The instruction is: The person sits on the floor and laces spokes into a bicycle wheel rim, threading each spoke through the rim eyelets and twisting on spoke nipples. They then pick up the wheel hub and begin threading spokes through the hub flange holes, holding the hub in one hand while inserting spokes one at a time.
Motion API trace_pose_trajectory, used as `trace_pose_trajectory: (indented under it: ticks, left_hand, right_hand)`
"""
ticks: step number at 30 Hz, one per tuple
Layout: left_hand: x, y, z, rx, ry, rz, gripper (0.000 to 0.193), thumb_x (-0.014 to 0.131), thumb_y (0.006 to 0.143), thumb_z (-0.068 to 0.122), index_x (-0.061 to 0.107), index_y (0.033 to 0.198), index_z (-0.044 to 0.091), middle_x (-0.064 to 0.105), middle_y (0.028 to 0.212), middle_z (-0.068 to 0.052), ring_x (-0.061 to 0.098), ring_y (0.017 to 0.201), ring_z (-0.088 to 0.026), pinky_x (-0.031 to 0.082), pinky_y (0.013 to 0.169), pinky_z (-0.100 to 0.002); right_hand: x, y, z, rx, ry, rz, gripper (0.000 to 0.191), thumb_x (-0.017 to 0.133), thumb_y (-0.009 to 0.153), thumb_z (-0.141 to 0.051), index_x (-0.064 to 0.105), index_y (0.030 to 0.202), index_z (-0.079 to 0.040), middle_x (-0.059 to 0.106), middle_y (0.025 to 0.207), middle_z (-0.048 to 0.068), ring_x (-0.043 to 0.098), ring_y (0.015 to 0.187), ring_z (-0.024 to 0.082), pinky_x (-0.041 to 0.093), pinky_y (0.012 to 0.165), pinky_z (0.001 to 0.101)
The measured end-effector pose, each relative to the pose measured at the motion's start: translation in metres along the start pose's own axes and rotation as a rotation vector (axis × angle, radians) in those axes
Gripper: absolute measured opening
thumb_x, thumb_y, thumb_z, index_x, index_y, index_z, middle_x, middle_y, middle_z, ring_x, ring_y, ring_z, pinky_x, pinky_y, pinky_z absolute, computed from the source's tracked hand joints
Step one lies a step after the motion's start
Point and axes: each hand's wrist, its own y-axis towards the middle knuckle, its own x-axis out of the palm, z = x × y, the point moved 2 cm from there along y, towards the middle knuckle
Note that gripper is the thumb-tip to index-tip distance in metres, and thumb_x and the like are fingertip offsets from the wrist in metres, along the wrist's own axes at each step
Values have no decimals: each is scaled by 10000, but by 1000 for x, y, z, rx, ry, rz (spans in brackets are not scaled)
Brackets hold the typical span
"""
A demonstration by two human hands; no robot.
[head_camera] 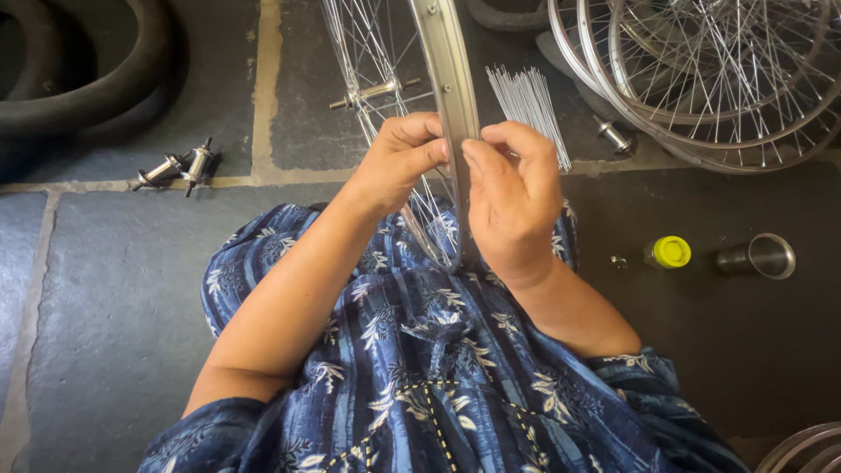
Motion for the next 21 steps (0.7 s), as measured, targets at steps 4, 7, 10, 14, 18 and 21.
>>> trace_pose_trajectory:
  ticks: [4,7,10,14,18,21]
  left_hand:
    - [1,-1,0,8,2,7,184,742,994,150,741,1114,11,737,1026,-35,675,927,-111,557,865,-278]
    - [1,-3,1,20,22,15,173,742,997,146,745,1104,10,733,1029,-29,669,942,-107,549,871,-274]
    - [1,-4,1,35,39,23,160,746,999,141,748,1087,7,730,1038,-25,663,959,-105,539,887,-272]
    - [0,-4,-3,41,59,24,159,751,1006,152,750,1073,7,721,1044,-18,651,977,-98,532,905,-268]
    - [-4,-3,-2,-18,21,-24,194,751,997,165,746,1101,1,733,1047,-29,664,981,-107,544,915,-277]
    - [-5,-3,-1,-37,-41,-74,218,775,965,152,720,1123,12,738,1072,-41,677,985,-120,558,919,-293]
  right_hand:
    - [2,0,-4,-83,-125,34,253,769,945,136,701,1161,24,605,1202,119,654,1058,279,556,852,344]
    - [1,0,-4,-67,-54,34,260,791,932,130,703,1153,25,624,1173,141,659,1018,264,551,866,366]
    - [0,2,-6,-67,-24,61,254,799,937,139,695,1141,31,635,1179,131,666,1048,277,568,889,362]
    - [-2,3,-10,-145,-132,0,244,780,925,139,706,1130,29,640,1181,116,654,1077,297,555,923,385]
    - [-6,3,-14,-195,-202,-66,254,742,901,130,712,1138,44,634,1206,122,639,1123,322,549,963,406]
    - [-8,1,-14,-184,-223,-85,247,735,891,101,708,1124,22,630,1218,126,619,1166,349,541,1013,429]
